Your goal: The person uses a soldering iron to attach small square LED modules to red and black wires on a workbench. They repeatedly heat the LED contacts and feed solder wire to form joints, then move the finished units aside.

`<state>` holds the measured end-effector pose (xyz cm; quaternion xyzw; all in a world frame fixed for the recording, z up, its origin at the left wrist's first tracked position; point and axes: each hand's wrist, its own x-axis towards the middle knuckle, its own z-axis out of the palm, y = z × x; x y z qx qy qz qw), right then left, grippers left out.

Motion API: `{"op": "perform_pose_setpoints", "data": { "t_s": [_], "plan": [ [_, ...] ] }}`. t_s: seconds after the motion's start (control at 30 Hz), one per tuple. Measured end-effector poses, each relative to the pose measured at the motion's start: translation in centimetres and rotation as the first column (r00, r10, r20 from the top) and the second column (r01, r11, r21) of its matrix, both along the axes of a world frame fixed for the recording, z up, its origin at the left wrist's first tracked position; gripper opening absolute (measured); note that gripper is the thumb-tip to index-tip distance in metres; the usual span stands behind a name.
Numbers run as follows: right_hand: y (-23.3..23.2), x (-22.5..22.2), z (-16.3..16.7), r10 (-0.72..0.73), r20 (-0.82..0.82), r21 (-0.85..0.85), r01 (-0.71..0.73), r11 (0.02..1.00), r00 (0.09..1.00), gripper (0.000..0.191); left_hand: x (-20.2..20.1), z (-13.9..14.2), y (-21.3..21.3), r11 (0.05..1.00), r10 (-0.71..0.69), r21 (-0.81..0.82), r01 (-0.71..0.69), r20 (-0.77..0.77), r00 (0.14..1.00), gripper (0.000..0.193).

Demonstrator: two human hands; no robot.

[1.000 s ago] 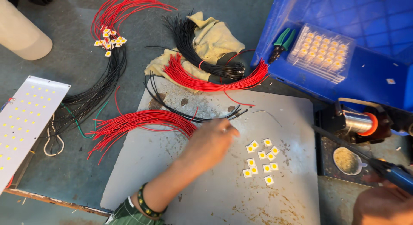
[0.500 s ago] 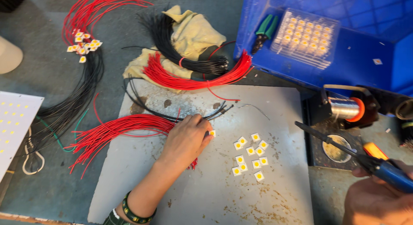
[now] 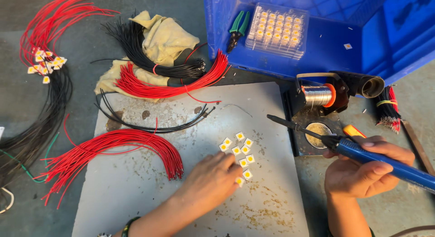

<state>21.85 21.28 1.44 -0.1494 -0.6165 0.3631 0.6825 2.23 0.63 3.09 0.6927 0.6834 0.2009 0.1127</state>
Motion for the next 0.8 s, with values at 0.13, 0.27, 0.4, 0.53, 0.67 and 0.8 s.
{"op": "perform_pose_setpoints", "data": {
  "t_s": [0.13,0.27,0.4,0.53,0.67,0.8],
  "plan": [
    [-0.2,0.1,-0.1,0.0,0.005,0.0,0.0,1.0,1.0,0.057,-3.2,1.1,1.2,0.996,0.083,0.02,-0.085,0.08,0.993,0.031],
    [1.1,0.7,-0.9,-0.013,-0.026,0.024,0.013,1.0,1.0,0.055,-6.2,0.6,6.3,0.96,0.171,0.227,-0.161,-0.022,0.985,0.021],
    [3.4,1.2,-1.9,-0.113,-0.061,0.041,0.116,0.992,0.992,0.057,-7.8,-2.2,11.4,0.948,0.124,0.317,-0.037,-0.26,0.958,0.019],
    [4.0,1.2,-3.0,-0.139,-0.055,0.069,0.143,0.987,0.989,0.06,-8.7,-4.2,13.8,0.959,0.142,0.284,0.022,-0.544,0.827,0.008],
    [3.0,0.5,-2.8,-0.034,-0.08,0.084,0.041,0.996,0.996,0.057,-9.0,-2.7,13.8,0.953,0.105,0.29,0.09,-0.592,0.799,0.006],
    [0.9,-0.3,-1.5,0.062,-0.064,0.078,-0.057,0.995,0.996,0.054,-7.8,0.4,7.1,0.985,0.128,0.117,-0.129,0.016,0.992,0.01]
  ]
}}
